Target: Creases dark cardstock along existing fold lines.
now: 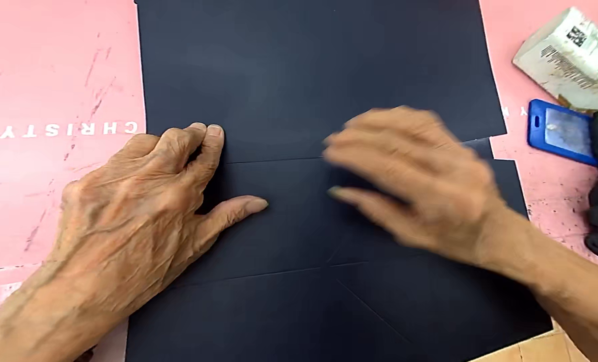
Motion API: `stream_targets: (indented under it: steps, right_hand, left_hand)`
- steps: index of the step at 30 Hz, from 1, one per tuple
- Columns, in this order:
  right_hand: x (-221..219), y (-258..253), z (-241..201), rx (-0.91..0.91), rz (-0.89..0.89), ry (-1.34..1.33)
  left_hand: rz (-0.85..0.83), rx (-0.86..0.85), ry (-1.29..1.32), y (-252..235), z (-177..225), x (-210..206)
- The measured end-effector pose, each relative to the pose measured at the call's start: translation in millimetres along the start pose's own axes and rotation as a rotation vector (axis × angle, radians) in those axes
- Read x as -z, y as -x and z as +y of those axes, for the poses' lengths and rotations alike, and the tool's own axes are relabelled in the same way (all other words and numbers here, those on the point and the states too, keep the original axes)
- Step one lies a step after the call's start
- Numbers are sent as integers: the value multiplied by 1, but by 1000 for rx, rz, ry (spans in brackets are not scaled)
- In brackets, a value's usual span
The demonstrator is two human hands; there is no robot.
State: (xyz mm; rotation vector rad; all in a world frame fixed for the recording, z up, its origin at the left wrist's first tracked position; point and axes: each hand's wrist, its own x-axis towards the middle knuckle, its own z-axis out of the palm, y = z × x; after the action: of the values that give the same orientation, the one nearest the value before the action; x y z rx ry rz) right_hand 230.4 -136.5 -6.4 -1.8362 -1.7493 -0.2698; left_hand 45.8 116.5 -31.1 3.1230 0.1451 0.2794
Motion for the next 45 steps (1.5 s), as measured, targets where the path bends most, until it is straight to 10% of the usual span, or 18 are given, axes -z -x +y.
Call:
stream_targets:
  steps: [7,45]
  right_hand:
    - [25,65,48,-315,-224,201]
    - [18,67,46,-261,-172,285]
  left_hand:
    - [-16,39,-63,6,3,-8]
    - [-2,43,-77,12,1,-5]
